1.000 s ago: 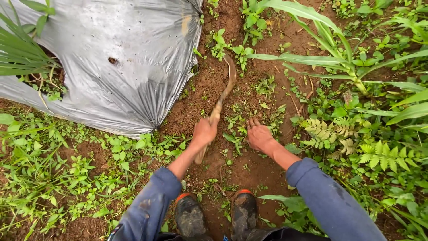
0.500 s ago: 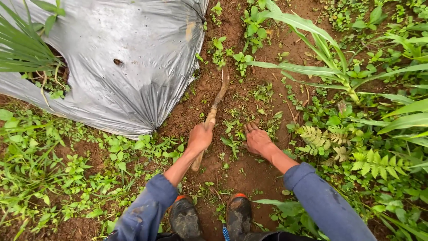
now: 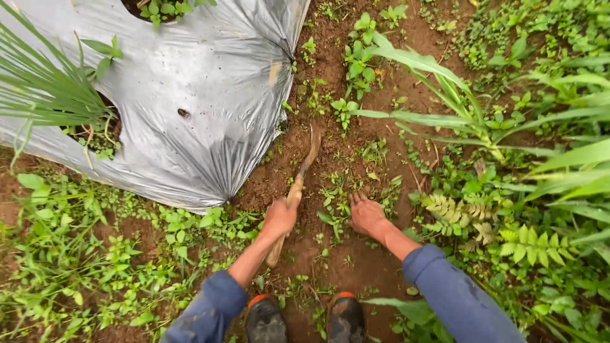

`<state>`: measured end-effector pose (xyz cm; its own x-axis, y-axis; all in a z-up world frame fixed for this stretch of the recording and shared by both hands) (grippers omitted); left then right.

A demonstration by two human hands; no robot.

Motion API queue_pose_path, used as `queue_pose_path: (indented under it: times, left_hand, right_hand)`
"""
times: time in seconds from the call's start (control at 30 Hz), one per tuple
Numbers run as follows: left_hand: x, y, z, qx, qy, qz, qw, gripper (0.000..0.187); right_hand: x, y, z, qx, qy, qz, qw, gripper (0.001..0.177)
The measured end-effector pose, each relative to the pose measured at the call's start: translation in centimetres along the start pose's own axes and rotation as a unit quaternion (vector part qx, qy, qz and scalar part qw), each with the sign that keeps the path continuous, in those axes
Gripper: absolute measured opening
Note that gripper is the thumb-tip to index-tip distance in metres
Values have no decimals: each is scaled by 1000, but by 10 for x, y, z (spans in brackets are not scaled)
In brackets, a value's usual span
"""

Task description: Weeding a vegetable garden using a hand sickle and manual pulling

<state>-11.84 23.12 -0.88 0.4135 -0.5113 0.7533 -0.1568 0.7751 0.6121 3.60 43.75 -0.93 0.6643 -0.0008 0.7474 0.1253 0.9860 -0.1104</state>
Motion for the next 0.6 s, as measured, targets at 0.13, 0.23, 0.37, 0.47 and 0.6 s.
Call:
queue_pose_path:
  times: [0.13,0.23,0.37,0.47,0.6]
  left_hand:
    - [1,-7,-1,40,-7,-4,999,50]
    - [38,-12,-2,18,-14,-1,1000,52]
    - [79,-28,-5,-116,-6,30,993,47]
    - [101,-57,-17,-153,-73,152,974,38]
    - [109,-121,-41,-163,-112,168,966,47]
  right_hand:
    - [-34,22,-38,33,5,-18,999,79]
    - [-50,37,-43,-21,-3,-10,1000,71]
    - [-44,60,11,-224,30,-44,973,51]
    - [-31,72,82,-217,206,-137,944,41]
    - [-57,67,147,-273,433,-55,857,42]
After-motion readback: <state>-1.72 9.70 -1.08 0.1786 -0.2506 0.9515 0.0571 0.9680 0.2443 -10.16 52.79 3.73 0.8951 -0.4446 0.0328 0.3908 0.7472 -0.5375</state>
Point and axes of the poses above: each hand's wrist, its own x-axis away from the middle knuckle, its own z-axis out of the back of the hand, y = z × x, the point moved 1 cm from there along -x, towards the middle knuckle, and after that the axes turned 12 degrees about z, right-handed, at the moved point
